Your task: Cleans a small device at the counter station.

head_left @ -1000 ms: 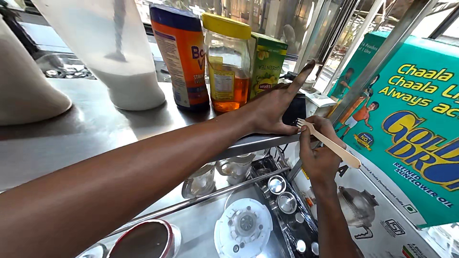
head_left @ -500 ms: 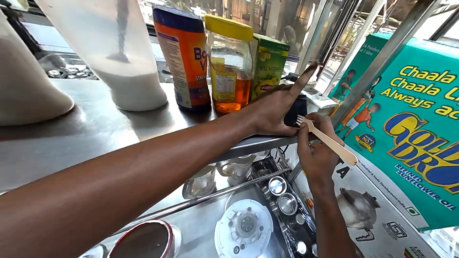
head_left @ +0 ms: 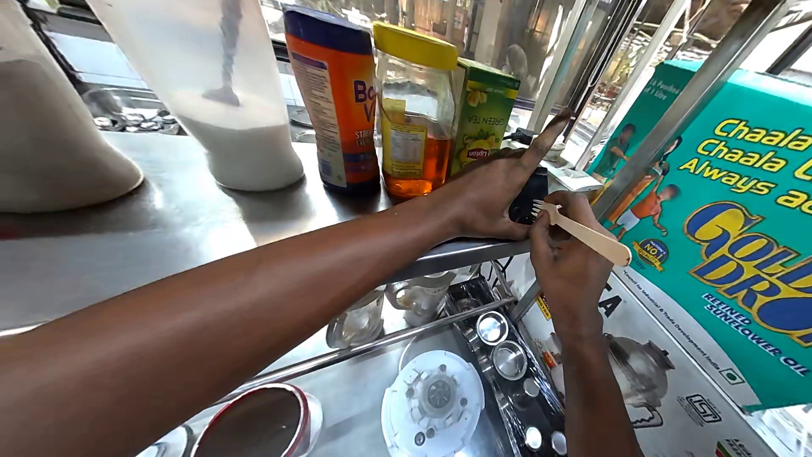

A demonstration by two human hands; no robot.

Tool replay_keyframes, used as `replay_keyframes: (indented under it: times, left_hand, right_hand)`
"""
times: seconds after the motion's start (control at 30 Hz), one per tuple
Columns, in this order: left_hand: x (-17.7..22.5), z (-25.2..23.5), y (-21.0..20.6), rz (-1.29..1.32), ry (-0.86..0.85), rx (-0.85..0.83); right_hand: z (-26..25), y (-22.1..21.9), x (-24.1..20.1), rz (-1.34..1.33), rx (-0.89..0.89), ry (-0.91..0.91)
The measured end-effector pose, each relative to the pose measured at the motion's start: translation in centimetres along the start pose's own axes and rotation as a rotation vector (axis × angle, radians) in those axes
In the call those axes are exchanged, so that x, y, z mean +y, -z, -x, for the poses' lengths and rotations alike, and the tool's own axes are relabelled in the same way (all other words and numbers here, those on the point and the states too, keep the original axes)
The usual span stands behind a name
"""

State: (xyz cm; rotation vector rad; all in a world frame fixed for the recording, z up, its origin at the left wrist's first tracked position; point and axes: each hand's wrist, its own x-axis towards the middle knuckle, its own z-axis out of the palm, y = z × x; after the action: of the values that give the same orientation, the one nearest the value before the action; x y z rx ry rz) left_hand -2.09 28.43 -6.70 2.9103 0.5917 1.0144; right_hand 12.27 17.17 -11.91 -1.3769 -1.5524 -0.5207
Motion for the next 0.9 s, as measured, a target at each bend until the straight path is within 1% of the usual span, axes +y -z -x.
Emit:
replay_keyframes:
  times: [0.07,0.13,0.27,0.3,0.37,0.5,0.57,0.7,0.9]
  left_hand:
    - [-0.2,0.0,-0.1,0.001,-0.005,-0.006]
    - [-0.2,0.0,0.0,0.01,0.0,-0.009]
    - [-0.2,0.0,-0.1,0.001,0.014,-0.013]
    - [-0.3,0.1,-0.2,0.002,0.01,-0.01]
    - [-0.3,0.0,-0.2,0.01,0.007,-0.016]
    - [-0.4,0.0,-0.2,0.047,0.011,-0.024]
    - [-0.4,0.1,-0.2,0.051,0.031,-0.033]
    - [-0.5,0.0,-0.3,0.042,0.018,-0.024]
    - [-0.4,0.0,-0.3,0.048,0.015,-0.018]
  right_hand:
    - [-0.4,0.1,0.2,-0.035,-0.001,-0.012]
    - [-0.8,0.4,0.7,-0.153,-0.004,-0.009]
    - [-2.1,0.9,2.0,-0.618,-0.083,-0.106]
    - [-2.6,0.8,2.4,-0.69,-0.084,-0.119]
    - [-3.3,0.8,3.1,-0.709,-0.128,-0.106]
    - [-4.4,1.2,4.2,-0.705,-0.294,-0.019]
    - [-4.7,1.4,4.3,-0.692,-0.342,-0.018]
    - [-5.0,1.2,4.6,-0.66,-0.409,-0.009]
    - [-5.0,0.8,4.8,-0.672,-0.419,0.042]
